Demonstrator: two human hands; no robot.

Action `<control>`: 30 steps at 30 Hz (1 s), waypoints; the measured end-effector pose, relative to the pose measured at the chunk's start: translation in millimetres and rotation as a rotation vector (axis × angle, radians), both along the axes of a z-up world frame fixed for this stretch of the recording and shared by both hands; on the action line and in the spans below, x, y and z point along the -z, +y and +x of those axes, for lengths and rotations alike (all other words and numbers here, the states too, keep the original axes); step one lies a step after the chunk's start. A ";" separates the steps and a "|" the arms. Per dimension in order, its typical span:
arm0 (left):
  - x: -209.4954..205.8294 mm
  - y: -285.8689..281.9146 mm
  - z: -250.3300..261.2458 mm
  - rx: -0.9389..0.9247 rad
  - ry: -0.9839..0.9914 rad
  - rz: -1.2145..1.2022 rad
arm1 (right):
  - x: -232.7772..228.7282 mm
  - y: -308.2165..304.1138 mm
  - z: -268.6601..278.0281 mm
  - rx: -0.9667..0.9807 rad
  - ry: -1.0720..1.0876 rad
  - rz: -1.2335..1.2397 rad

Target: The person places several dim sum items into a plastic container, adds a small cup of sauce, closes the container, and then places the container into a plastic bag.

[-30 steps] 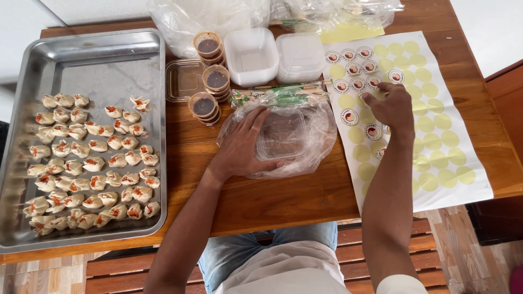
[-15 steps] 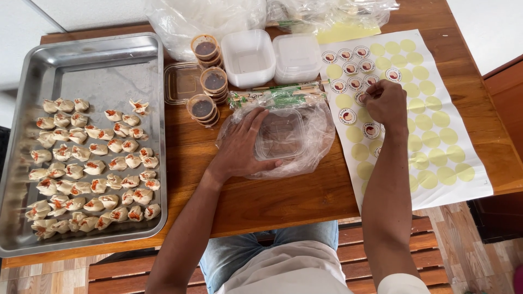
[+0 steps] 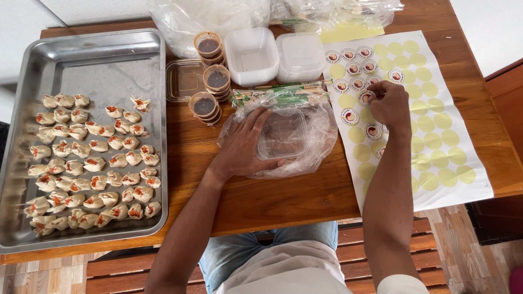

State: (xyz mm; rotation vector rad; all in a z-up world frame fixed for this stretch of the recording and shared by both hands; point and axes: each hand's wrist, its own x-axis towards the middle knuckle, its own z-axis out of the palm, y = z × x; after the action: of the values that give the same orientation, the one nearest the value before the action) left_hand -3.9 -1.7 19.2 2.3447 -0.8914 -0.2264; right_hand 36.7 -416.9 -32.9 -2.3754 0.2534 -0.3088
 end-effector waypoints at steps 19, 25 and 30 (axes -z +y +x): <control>-2.8 -0.1 -0.9 0.000 -0.014 0.022 | -60.9 124.2 9.2 -0.181 -0.244 0.077; 15.8 -2.4 3.0 -0.010 -0.112 0.012 | -59.1 155.3 52.8 -0.219 -0.141 -0.079; 14.7 -1.5 1.4 0.000 -0.161 -0.052 | -84.7 209.7 44.9 -0.545 -0.513 -0.093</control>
State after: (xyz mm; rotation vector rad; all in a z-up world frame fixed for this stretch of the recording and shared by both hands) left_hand -2.4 -3.2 4.5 2.3398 -0.9618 -0.0143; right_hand 81.5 -207.2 51.8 -2.2520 -0.6450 -0.6507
